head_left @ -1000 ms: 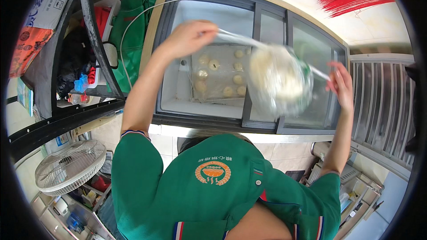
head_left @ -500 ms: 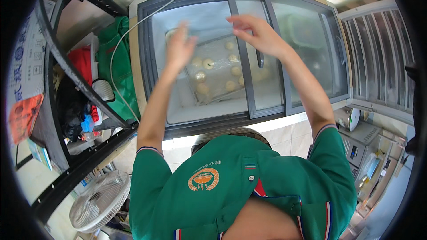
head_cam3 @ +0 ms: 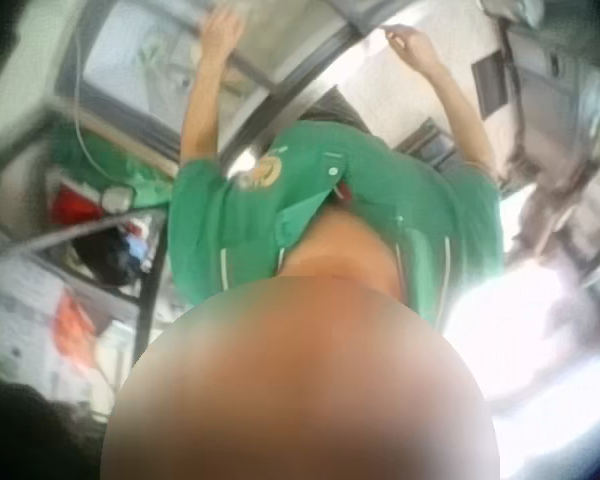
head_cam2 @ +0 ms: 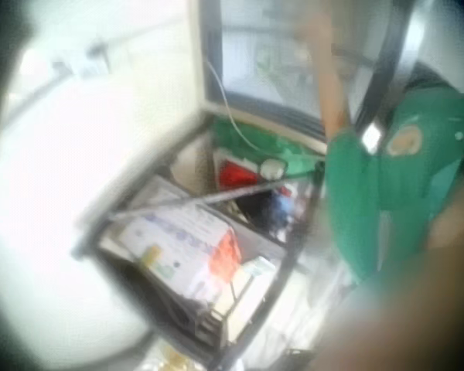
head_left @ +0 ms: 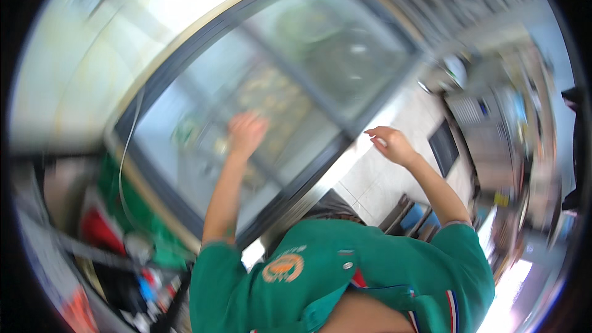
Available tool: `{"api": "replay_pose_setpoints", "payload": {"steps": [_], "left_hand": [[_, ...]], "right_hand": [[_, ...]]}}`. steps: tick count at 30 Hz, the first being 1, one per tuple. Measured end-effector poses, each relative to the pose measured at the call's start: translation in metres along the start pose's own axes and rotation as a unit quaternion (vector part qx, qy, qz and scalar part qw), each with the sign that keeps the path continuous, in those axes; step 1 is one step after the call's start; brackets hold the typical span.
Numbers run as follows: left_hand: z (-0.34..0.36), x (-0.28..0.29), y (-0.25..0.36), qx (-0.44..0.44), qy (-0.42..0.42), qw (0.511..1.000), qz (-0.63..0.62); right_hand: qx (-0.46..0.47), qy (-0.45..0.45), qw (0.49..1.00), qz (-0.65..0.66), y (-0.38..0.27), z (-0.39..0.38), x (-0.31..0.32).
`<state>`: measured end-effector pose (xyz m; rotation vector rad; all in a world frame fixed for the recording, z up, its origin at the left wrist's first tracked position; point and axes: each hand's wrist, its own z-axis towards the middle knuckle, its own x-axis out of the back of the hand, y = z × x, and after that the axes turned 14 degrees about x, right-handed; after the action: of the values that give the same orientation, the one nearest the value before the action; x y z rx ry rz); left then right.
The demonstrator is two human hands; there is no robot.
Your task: The person rolls dough balls into flat discs using a rolling pin, sprinkles sesame seeds, and places them on a griddle. They retrieve additional dough from a freezer, wipe the work surface, and arrange finished breads on a display tray.
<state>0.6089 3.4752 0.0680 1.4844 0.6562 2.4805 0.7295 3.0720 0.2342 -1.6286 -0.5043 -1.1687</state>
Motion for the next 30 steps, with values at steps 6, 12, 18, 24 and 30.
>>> {"api": "replay_pose_setpoints", "payload": {"steps": [6, 12, 18, 24, 30], "left_hand": [[-0.108, 0.116, -0.054, 0.058, -0.06, 0.973, 0.217], [-0.153, 0.139, -0.041, 0.226, -0.069, 0.901, 0.365], [-0.058, 0.055, 0.051, 0.194, 0.173, 0.922, 0.287], [0.026, -0.081, 0.266, 0.0, 0.095, 0.991, 0.099], [0.093, -0.229, 0.502, -0.159, -0.074, 0.984, 0.037]], "right_hand": [[-0.271, -0.045, 0.962, 0.003, 0.061, -0.224, -0.045], [-0.303, -0.138, 0.94, 0.078, 0.102, -0.348, -0.112], [-0.356, -0.032, 0.929, 0.092, 0.153, -0.452, -0.101], [-0.375, -0.042, 0.923, 0.082, 0.202, -0.545, -0.059], [-0.377, 0.082, 0.92, 0.072, 0.3, -0.615, 0.02]]}}
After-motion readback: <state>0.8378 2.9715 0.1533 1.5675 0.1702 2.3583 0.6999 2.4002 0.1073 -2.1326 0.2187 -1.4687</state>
